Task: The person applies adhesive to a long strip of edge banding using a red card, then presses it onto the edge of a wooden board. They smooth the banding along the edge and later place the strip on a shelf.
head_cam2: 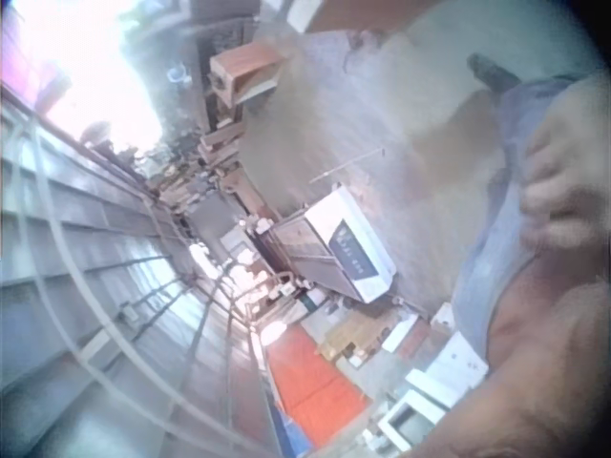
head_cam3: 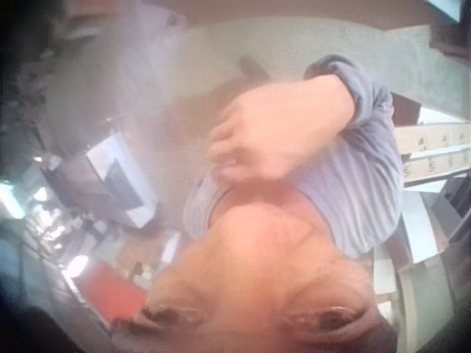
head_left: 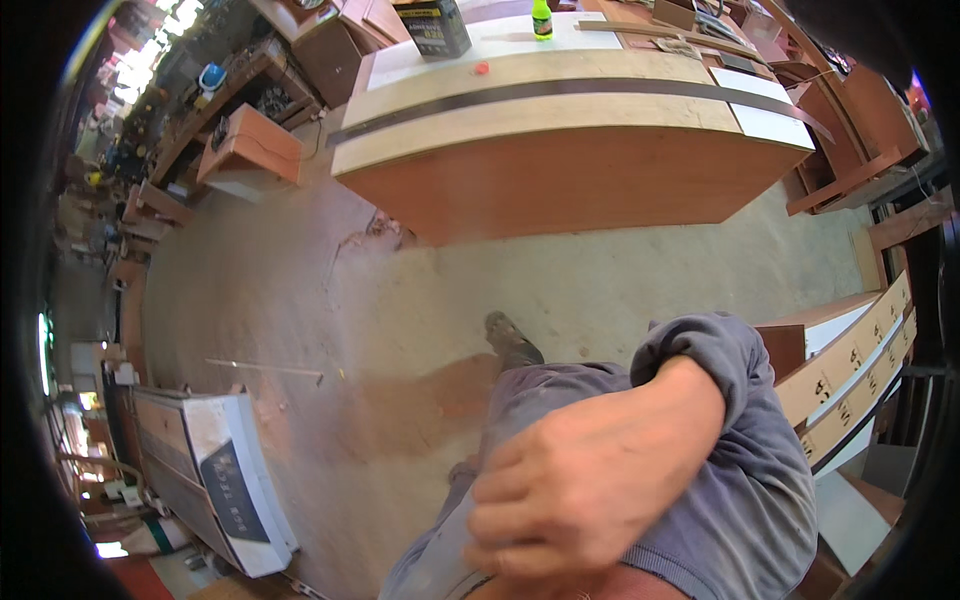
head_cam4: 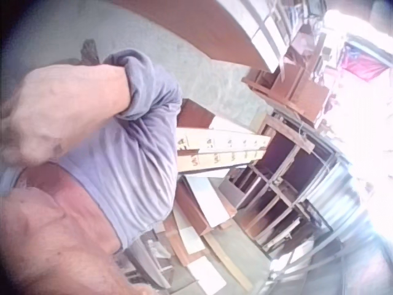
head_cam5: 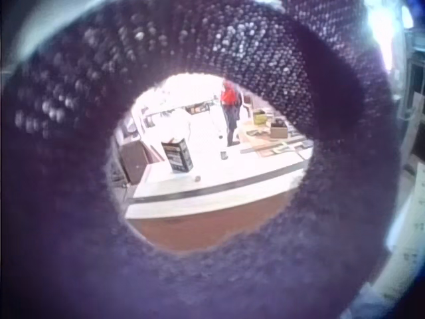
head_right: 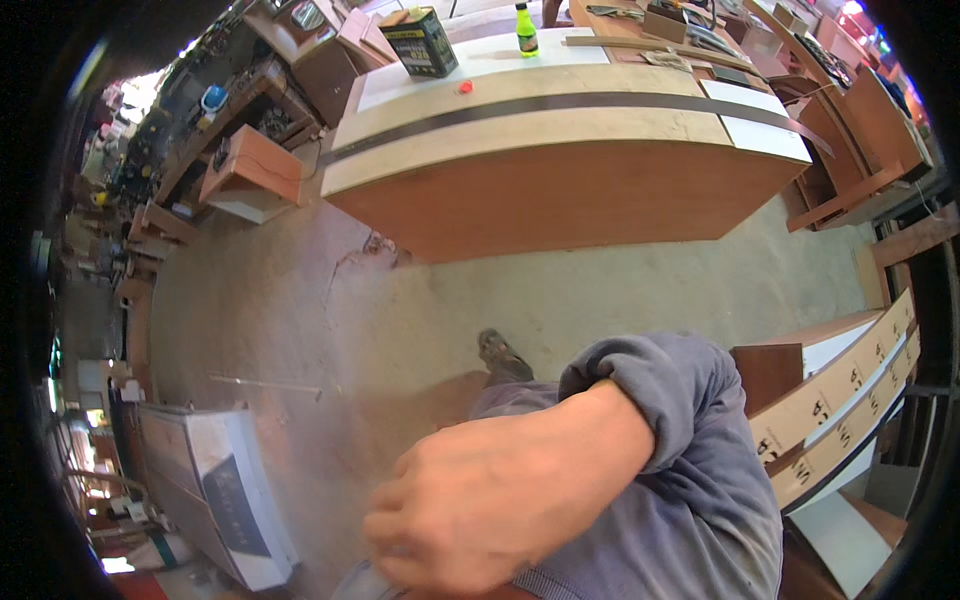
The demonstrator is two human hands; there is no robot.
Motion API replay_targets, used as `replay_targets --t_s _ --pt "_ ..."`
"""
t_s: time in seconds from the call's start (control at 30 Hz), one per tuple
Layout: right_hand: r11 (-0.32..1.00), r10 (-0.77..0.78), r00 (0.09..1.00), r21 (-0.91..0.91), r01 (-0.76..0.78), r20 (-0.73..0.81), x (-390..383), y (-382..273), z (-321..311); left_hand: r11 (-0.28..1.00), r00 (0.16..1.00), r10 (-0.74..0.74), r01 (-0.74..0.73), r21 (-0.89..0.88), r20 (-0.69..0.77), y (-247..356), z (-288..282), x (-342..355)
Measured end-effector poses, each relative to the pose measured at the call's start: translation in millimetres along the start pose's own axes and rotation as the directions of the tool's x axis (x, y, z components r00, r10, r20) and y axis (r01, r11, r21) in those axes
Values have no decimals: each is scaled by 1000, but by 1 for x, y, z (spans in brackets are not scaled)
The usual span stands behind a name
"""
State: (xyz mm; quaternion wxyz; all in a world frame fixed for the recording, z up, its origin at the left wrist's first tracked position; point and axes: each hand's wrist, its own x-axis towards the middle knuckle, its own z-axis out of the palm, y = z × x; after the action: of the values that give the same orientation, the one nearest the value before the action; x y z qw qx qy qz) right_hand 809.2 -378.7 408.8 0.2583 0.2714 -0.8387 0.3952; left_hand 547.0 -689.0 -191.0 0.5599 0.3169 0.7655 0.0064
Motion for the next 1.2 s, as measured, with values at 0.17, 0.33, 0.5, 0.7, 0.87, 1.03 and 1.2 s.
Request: replay_targets --t_s 0.17,0.33,0.5,0.7,0.87,1.03,1.2 --pt "973 220 971 95 -211 -92 12 159 37 992 997 10 -20 124 76 19 -130 75" --pt "763 634 724 65 -643 -271 -29 316 69 840 995 69 -94 534 67 75 -303 192" --pt "246 900 199 74 -967 -388 -143 376 85 737 885 459 -335 587 -72 172 -426 297" --pt "78 804 -69 219 -973 -591 -241 353 69 809 824 424 -531 -251 -375 268 -412 340" --pt "59 550 -132 196 -979 -825 -312 355 7 896 940 341 -326 301 3 269 -331 318" --pt "102 411 -262 329 -939 -873 -364 355 -97 971 995 6 -30 235 102 243 -287 256" --pt "289 585 -272 510 -810 -764 -389 367 -187 977 973 -202 193 89 108 278 -254 238"
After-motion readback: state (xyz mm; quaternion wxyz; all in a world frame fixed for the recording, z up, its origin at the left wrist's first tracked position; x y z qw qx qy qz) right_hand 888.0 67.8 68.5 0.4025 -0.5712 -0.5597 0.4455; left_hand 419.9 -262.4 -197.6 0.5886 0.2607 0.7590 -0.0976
